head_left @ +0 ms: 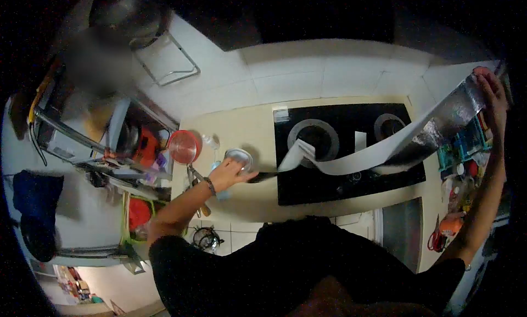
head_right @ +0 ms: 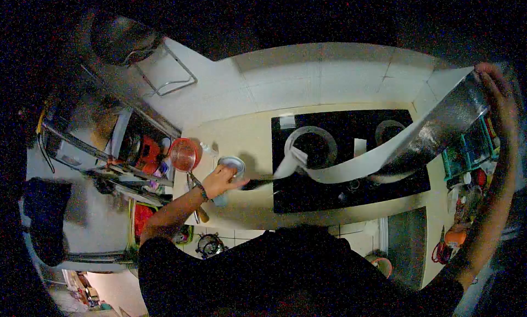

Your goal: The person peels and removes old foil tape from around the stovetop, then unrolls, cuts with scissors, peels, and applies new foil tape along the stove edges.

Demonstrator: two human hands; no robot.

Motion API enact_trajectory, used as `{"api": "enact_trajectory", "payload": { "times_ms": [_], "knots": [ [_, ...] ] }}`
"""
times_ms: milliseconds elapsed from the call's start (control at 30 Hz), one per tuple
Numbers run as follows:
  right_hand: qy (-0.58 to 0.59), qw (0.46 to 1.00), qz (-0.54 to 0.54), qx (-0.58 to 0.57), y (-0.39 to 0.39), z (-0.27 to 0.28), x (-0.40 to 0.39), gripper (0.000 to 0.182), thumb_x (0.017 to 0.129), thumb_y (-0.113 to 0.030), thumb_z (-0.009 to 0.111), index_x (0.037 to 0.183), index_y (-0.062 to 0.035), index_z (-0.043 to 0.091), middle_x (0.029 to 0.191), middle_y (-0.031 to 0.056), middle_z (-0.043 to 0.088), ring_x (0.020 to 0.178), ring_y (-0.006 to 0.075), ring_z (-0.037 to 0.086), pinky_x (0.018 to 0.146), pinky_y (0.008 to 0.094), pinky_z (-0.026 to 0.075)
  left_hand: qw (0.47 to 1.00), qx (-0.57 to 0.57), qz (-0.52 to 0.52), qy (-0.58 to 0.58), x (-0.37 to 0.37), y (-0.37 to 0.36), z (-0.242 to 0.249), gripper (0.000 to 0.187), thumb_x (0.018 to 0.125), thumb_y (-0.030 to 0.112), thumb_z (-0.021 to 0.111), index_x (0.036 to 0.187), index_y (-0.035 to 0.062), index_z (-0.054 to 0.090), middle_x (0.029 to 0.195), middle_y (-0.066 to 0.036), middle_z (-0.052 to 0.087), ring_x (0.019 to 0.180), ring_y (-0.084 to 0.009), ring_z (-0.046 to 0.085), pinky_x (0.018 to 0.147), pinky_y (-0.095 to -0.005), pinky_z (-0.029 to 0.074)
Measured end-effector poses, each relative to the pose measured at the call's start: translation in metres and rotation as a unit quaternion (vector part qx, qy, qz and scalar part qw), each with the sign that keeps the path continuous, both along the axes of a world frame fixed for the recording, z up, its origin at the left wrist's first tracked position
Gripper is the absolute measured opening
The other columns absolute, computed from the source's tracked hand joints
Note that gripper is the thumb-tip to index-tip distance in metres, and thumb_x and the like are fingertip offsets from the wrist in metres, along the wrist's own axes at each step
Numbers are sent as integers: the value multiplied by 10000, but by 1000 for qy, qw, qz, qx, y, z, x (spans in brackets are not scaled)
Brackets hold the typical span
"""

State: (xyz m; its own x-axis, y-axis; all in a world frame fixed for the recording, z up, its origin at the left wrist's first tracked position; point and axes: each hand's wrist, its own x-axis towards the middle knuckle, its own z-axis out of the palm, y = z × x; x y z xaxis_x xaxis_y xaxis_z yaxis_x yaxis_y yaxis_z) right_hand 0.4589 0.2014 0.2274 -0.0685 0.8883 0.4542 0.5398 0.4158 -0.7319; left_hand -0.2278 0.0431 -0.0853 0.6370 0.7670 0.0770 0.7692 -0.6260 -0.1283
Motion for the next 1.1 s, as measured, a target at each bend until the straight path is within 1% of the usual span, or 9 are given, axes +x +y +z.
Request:
{"api": "enact_trajectory", "payload": {
  "times_ms": [33, 300, 567, 667, 700, 767, 933, 1000, 1100],
  "knots": [
    [-1, 1000, 1, 0, 2, 2, -3, 286, 909, -181, 543, 1163, -52, 555, 1115, 49, 576, 1047, 136, 526, 922, 241, 389, 978, 103, -152, 98, -6, -9, 9, 588, 837, 158, 503, 1377, 278, 304, 928, -85, 596, 927, -206, 556, 818, -397, 446],
    [-38, 988, -119, -92, 10, -4, -45, 408, 845, -384, 591, 1181, -154, 570, 1144, -51, 575, 1037, 91, 493, 828, 263, 357, 992, -61, 23, 104, 2, -63, -128, 613, 817, 214, 520, 1383, 329, 314, 957, -34, 530, 887, -242, 541, 897, -472, 367],
    [-49, 985, -146, -76, 8, -17, -71, 388, 859, -396, 591, 1177, -173, 576, 1007, -103, 603, 815, 16, 487, 639, 199, 334, 954, 47, 215, -205, 29, -122, -136, 550, 767, 291, 668, 1234, 91, 457, 1019, -143, 543, 978, -268, 528, 942, -489, 347],
    [-56, 989, -93, -103, 11, -13, -56, 388, 862, -361, 594, 1178, -136, 573, 1019, -80, 608, 819, 26, 510, 639, 173, 342, 537, -157, 523, -643, 3, -117, -191, 486, 792, 324, 644, 1102, -17, 491, 801, -159, 595, 787, -307, 602, 701, -358, 488],
    [-61, 988, -88, -113, 3, -9, -66, 390, 860, -346, 599, 1177, -122, 573, 1028, -72, 609, 854, 30, 521, 660, 160, 350, 536, -157, 525, -643, -1, -117, -189, 486, 792, 324, 644, 1102, -17, 491, 801, -159, 595, 787, -307, 602, 701, -358, 488],
    [-64, 987, -81, -121, 1, -9, -74, 391, 857, -332, 603, 1176, -108, 573, 1037, -63, 611, 888, 33, 531, 681, 147, 357, 793, -100, 470, -373, -9, -94, -166, 519, 778, 377, 652, 1078, -21, 510, 811, -158, 622, 727, -245, 634, 628, -317, 495],
    [-51, 987, -111, -108, -29, 0, -128, 354, 848, -357, 607, 1144, -163, 604, 1059, -70, 606, 954, 53, 527, 769, 206, 368, 596, -452, 552, -369, -8, -41, -149, 518, 770, 377, 628, 1107, -6, 538, 947, -243, 638, 910, -338, 627, 763, -380, 520],
    [-83, 982, -109, -128, -29, 8, -124, 376, 849, -386, 581, 1156, -170, 592, 1133, -54, 596, 1120, 67, 478, 846, 221, 339, 826, -189, 444, -291, -40, -30, -236, 463, 742, 260, 640, 1125, 20, 539, 868, -219, 656, 813, -328, 650, 690, -383, 538],
    [75, 992, -21, -97, -12, 7, -100, 243, 897, -237, 555, 1102, -117, 605, 1123, -43, 614, 867, 5, 563, 538, 142, 348, 779, -98, 517, -341, -48, -14, -149, 313, 728, 62, 570, 1022, 15, 472, 770, -221, 613, 712, -359, 622, 608, -433, 484]
  ]
}}
